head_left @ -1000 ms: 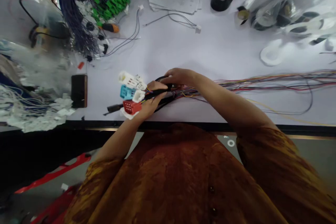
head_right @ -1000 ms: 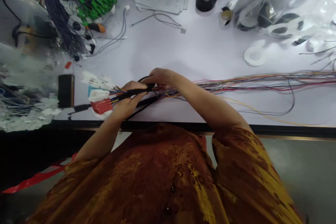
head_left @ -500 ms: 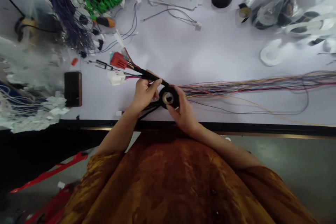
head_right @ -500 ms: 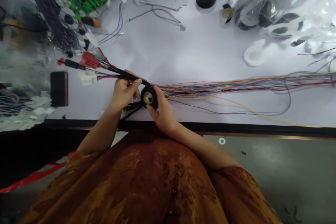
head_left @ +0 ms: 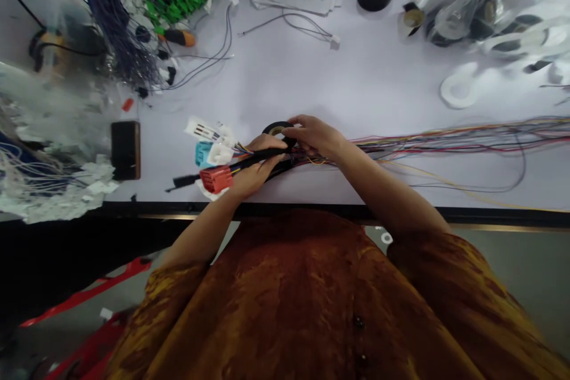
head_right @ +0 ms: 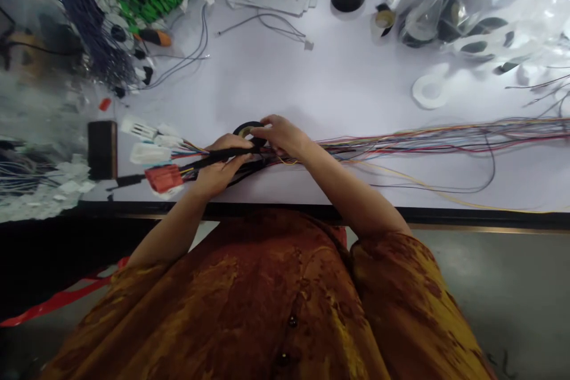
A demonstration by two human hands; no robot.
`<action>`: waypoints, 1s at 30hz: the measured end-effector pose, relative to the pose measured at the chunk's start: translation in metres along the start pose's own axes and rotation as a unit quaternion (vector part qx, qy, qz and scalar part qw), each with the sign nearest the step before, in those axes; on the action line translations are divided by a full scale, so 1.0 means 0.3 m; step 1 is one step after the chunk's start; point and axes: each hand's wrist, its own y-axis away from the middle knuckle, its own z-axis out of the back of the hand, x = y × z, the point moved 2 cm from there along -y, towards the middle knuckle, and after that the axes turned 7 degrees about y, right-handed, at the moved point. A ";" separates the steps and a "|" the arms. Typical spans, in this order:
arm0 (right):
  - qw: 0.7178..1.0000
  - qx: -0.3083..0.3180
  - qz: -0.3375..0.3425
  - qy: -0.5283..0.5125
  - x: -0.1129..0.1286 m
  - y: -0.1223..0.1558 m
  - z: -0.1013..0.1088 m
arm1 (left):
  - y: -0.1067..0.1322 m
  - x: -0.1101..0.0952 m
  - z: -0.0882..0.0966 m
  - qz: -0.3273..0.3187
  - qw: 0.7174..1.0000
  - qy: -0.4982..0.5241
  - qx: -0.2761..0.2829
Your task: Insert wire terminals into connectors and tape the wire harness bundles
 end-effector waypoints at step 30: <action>0.985 -0.042 0.046 -0.164 -0.085 0.340 -0.177 | -0.072 0.087 -0.062 0.123 0.979 0.149 -0.059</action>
